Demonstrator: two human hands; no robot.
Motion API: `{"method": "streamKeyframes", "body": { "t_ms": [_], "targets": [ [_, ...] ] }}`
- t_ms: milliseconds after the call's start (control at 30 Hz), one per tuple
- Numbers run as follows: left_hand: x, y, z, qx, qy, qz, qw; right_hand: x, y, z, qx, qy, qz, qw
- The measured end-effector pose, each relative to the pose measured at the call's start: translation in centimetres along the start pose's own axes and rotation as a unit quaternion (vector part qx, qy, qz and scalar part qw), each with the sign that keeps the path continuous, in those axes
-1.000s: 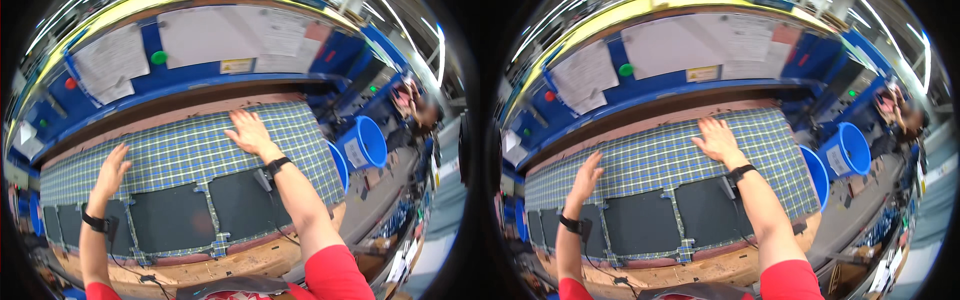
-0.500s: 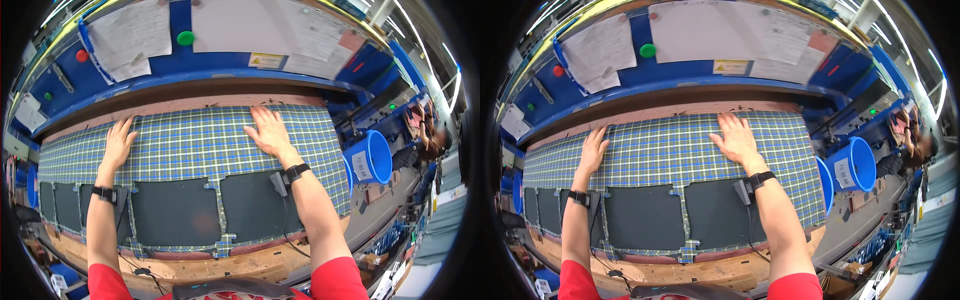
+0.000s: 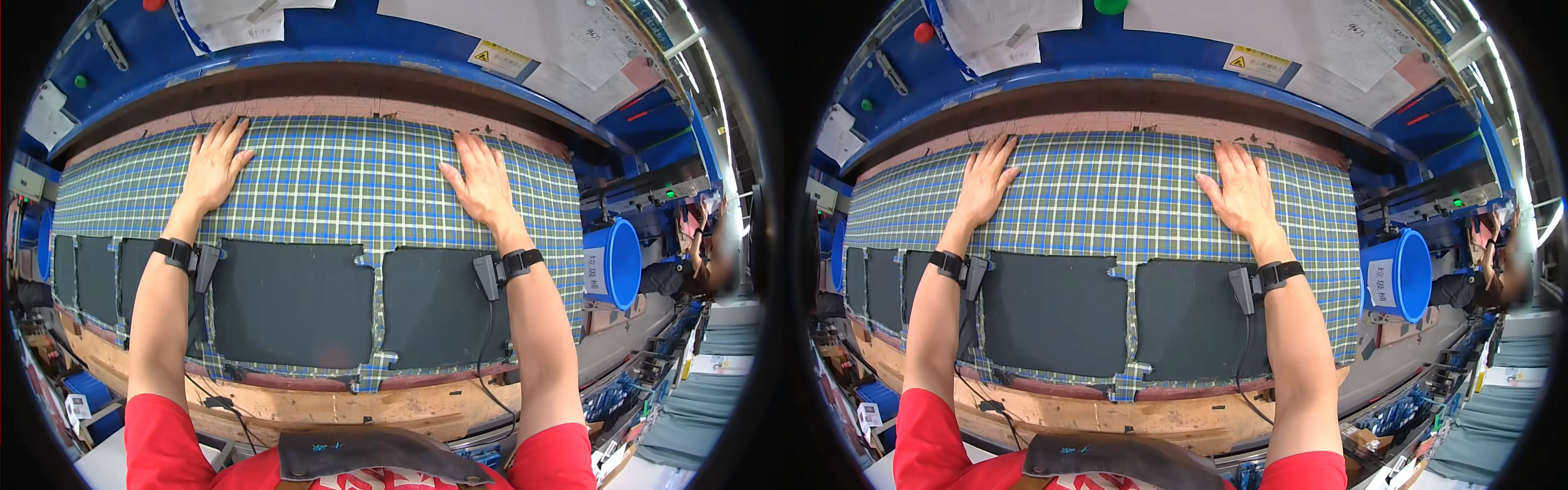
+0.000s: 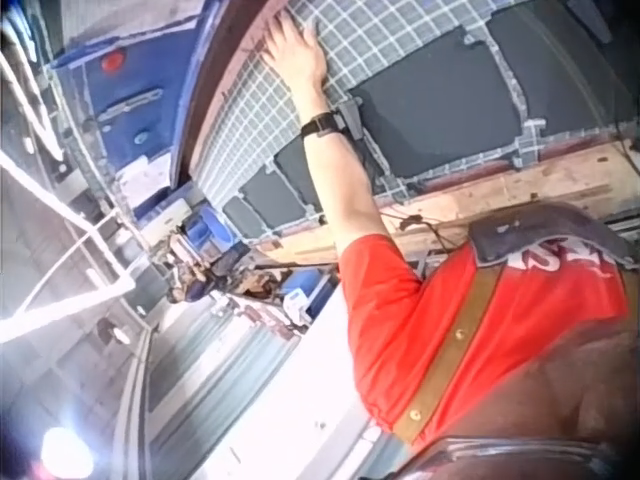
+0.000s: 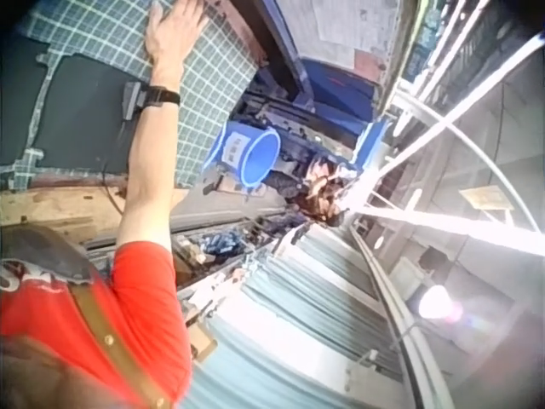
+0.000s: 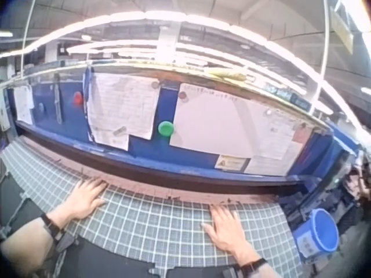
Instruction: Cutting out specific shapes from plaid leather fabric using scissors and a metal template.
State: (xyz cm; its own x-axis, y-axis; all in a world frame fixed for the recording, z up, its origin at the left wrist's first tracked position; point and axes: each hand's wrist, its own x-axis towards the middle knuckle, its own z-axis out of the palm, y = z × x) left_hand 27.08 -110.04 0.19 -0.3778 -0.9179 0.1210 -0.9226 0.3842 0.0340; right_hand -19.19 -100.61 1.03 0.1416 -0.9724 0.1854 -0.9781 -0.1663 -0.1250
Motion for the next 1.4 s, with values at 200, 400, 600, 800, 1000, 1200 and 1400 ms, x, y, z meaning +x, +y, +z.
{"method": "streamKeyframes", "body": {
  "t_ms": [200, 400, 600, 800, 1000, 1200, 1400],
  "targets": [
    [-0.3, -0.6, 0.9, 0.014, 0.001, -0.004, 1.0, -0.8, -2.1, -0.9, 0.02, -0.025, -0.008, 0.999],
    [-0.1, -1.1, 1.0, 0.04, 0.019, -0.003, 0.999, -2.0, -4.7, -0.6, 0.007, -0.058, -0.038, 0.998],
    [-0.5, -1.0, 0.7, 0.027, 0.085, 0.039, 0.995, -2.3, -4.6, -0.1, -0.01, -0.046, -0.034, 0.998],
    [-4.1, 2.1, -4.5, -0.099, -0.049, 0.26, 0.959, -2.6, -4.5, -0.3, -0.017, -0.056, -0.022, 0.998],
    [-5.3, 2.2, -3.7, -0.048, -0.1, 0.262, 0.959, -2.1, -4.8, -0.3, -0.013, -0.061, -0.021, 0.998],
    [-2.1, 4.2, -3.9, -0.139, -0.093, 0.214, 0.963, -2.6, -4.9, -0.2, -0.005, -0.057, -0.024, 0.998],
    [0.0, 6.7, -1.4, -0.065, -0.024, 0.187, 0.98, -2.1, -4.9, -0.7, -0.003, -0.034, -0.035, 0.999]
  ]
}}
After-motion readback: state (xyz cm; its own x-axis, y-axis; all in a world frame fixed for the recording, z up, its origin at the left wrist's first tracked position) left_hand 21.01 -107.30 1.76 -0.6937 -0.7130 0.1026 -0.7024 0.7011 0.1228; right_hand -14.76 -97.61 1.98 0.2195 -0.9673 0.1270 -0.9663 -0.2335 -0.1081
